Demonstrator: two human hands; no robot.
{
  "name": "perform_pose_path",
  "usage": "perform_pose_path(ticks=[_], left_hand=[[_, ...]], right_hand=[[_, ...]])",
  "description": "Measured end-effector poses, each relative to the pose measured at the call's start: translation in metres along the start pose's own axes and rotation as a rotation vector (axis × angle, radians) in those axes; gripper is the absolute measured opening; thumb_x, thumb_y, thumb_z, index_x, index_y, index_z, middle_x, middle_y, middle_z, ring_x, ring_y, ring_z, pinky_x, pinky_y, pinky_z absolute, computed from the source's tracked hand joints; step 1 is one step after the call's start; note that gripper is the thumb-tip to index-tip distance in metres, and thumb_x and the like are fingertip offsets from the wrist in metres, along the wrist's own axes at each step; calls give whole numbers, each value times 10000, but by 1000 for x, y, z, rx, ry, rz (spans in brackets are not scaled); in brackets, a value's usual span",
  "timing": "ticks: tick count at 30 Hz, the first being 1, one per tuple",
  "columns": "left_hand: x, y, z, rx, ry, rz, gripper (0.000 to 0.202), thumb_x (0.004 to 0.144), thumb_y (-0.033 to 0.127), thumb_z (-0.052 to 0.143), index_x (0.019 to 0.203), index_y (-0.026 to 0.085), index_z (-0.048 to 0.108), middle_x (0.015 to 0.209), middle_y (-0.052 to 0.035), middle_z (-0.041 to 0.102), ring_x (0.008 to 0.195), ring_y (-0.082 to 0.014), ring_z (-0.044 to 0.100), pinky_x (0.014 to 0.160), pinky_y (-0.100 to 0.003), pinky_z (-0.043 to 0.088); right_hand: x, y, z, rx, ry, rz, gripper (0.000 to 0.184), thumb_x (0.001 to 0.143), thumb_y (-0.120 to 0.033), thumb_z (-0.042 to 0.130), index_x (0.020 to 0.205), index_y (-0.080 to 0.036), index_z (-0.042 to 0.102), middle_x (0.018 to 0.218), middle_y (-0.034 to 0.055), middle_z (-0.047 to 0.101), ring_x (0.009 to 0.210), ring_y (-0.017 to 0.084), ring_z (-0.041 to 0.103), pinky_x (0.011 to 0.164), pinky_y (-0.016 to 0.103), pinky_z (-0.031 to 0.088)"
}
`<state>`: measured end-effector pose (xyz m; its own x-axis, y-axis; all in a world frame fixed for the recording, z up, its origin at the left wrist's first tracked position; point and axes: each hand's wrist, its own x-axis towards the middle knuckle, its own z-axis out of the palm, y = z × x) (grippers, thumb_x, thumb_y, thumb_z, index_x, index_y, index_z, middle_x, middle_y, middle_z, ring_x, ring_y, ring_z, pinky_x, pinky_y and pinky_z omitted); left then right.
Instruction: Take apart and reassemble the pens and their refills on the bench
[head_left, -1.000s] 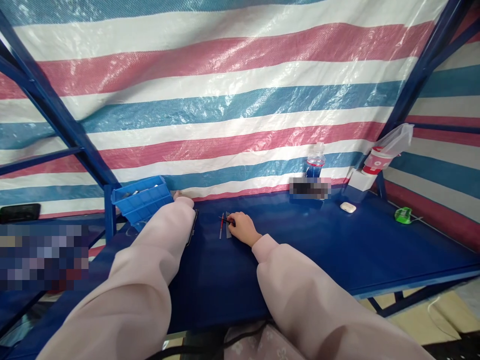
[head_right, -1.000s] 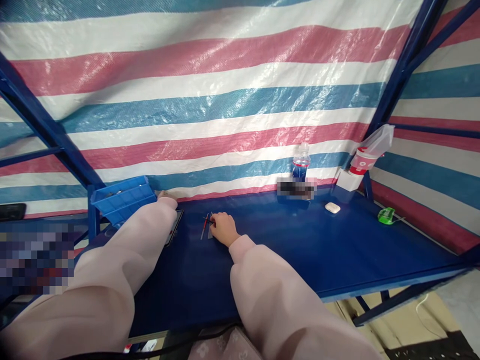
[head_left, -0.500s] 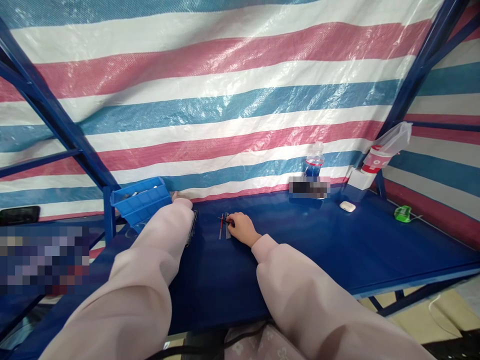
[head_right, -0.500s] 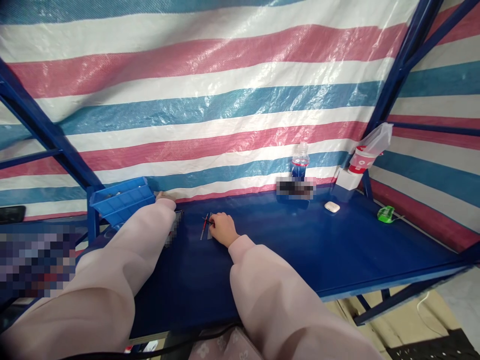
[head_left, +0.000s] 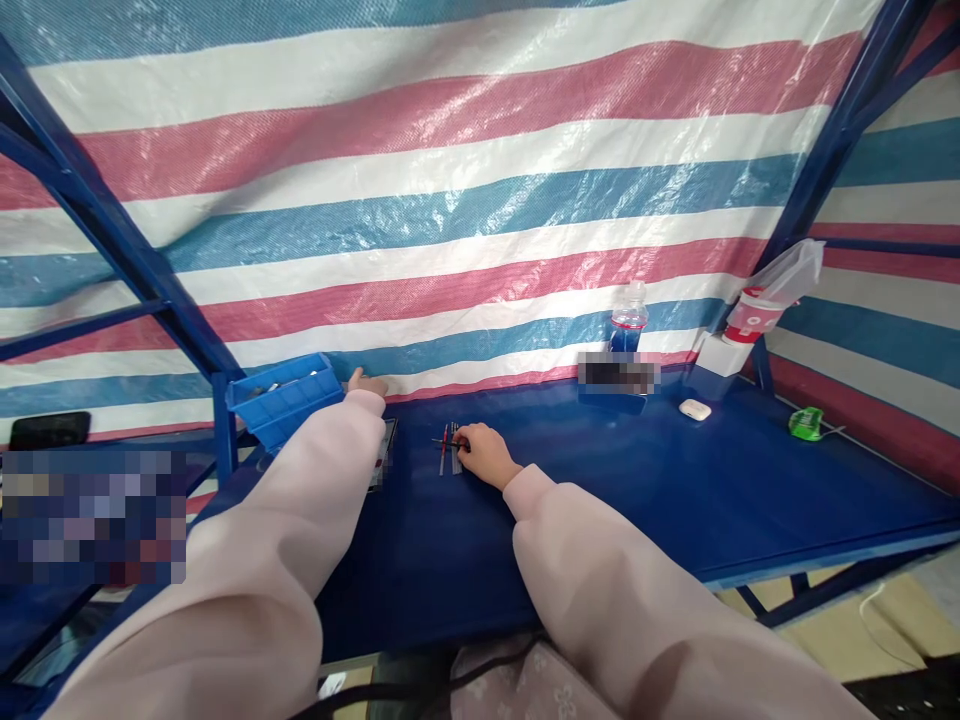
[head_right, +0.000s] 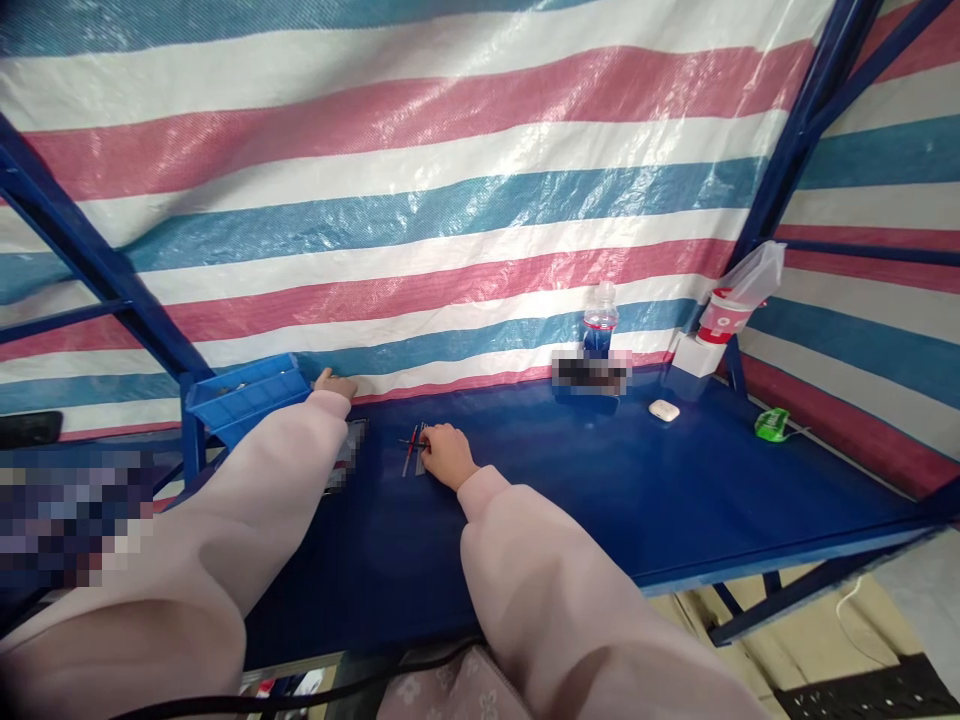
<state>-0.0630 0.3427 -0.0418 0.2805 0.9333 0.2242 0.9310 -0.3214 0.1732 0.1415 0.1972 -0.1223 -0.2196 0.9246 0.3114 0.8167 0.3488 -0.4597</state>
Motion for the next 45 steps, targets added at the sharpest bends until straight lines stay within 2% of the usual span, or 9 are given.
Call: perform_pose_path(ticks=[5,8,11,14,18,26,36,41,45], left_hand=[[-28,32,-25,323,-41,68,51,559,167,632,531,159,589,672,-93,650,919,-281,558,943,-446,174],[-61,57,-40,206,97,162,105,579,238,632,663,180,656,754,-81,665,876,-274,568,938,-456,207],[-94,77,-46,-144,220,178,120,603,274,638,696,208,674,820,-40,673,867,-252,572,934,-438,269],[-113,89,-38,-732,202,156,182,608,332,665,733,200,679,787,-39,670,788,-215,588,804,-353,417],[-117,92,-13,-1393,128,-36,214,633,336,643,776,176,638,848,-48,658,755,-168,592,741,-311,464],[-114,83,18,-2130,-14,-393,113,703,207,592,812,179,582,779,4,634,621,-80,557,585,-216,450],[-109,77,38,-2113,87,-603,93,726,139,597,819,146,590,746,-16,621,595,-73,574,527,-181,441],[-109,77,40,-2130,107,-607,61,762,125,573,819,134,592,747,-33,622,652,-80,607,560,-170,466],[-109,78,42,-2120,114,-645,61,792,102,548,819,122,598,720,-38,630,677,-83,626,608,-168,496]], right_hand=[[-2,1,1,24,-11,-11,250,730,-104,503,932,-208,607,904,29,597,887,166,519,706,237,380],[-2,2,2,44,-12,-14,257,725,-98,501,936,-208,600,907,26,592,889,164,522,705,236,381],[-2,2,2,66,0,-5,254,718,-92,502,924,-208,594,895,19,591,871,156,530,702,229,383],[-2,3,2,95,30,17,252,716,-94,500,920,-208,595,891,13,589,828,144,538,692,224,387],[-2,3,2,130,87,70,253,714,-106,506,923,-205,608,911,17,582,809,138,547,679,219,395],[-1,1,1,267,334,88,172,741,-181,506,857,-224,625,854,1,581,753,140,556,637,231,413],[-2,-2,5,367,459,9,147,775,-295,491,800,-215,612,748,0,570,674,141,523,626,245,409],[7,21,14,466,530,191,164,742,-330,529,703,-191,605,759,31,583,753,178,536,742,301,420],[13,31,22,628,437,246,210,728,-384,547,698,-190,622,785,39,599,751,178,557,747,301,434]])
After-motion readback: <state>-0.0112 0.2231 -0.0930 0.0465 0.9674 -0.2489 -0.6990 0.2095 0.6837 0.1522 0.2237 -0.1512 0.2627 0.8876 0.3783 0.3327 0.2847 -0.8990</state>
